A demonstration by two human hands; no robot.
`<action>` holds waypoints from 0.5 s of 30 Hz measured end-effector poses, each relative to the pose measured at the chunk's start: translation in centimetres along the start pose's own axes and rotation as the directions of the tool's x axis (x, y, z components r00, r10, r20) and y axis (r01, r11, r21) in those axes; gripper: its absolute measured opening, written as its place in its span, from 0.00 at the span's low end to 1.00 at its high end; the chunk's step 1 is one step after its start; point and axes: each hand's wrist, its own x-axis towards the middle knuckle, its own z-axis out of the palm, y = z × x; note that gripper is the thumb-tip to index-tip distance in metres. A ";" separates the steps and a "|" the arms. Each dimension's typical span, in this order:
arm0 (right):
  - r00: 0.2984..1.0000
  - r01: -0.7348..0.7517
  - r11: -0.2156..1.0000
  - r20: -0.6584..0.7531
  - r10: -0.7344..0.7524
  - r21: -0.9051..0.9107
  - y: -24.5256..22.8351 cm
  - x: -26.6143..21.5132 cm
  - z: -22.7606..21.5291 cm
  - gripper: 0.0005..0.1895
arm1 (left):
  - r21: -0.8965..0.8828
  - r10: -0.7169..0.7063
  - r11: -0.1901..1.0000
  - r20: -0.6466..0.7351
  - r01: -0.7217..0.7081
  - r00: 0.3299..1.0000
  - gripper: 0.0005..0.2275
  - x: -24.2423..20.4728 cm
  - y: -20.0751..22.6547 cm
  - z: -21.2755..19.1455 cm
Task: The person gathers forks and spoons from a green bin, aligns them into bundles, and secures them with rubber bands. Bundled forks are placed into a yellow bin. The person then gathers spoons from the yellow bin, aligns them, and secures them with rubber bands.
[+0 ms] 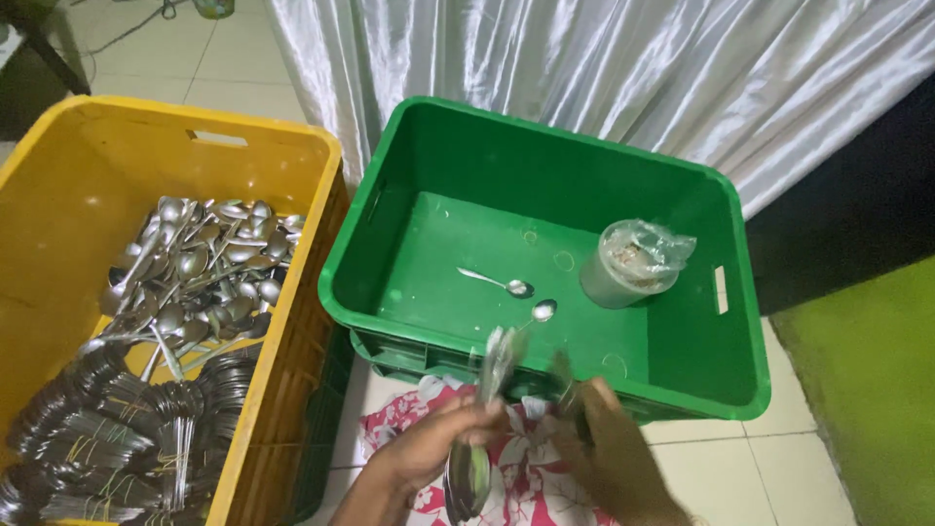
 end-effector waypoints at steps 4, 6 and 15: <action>0.664 0.614 0.543 0.002 -0.748 -0.573 -2.0 0.8 -4.3 0.07 | -0.363 -0.167 0.884 0.344 0.295 0.924 0.12 -0.3 -2.8 -1.4; 0.433 0.674 0.104 0.277 -0.858 -0.731 -3.3 0.9 -6.0 0.31 | -0.142 -0.327 0.922 0.212 0.360 0.921 0.20 -0.4 -3.1 -1.0; 0.465 0.746 0.078 0.434 -0.772 -0.661 -3.1 0.8 -2.2 0.40 | 0.284 -0.433 0.891 0.299 0.353 0.850 0.17 -3.5 -0.9 3.9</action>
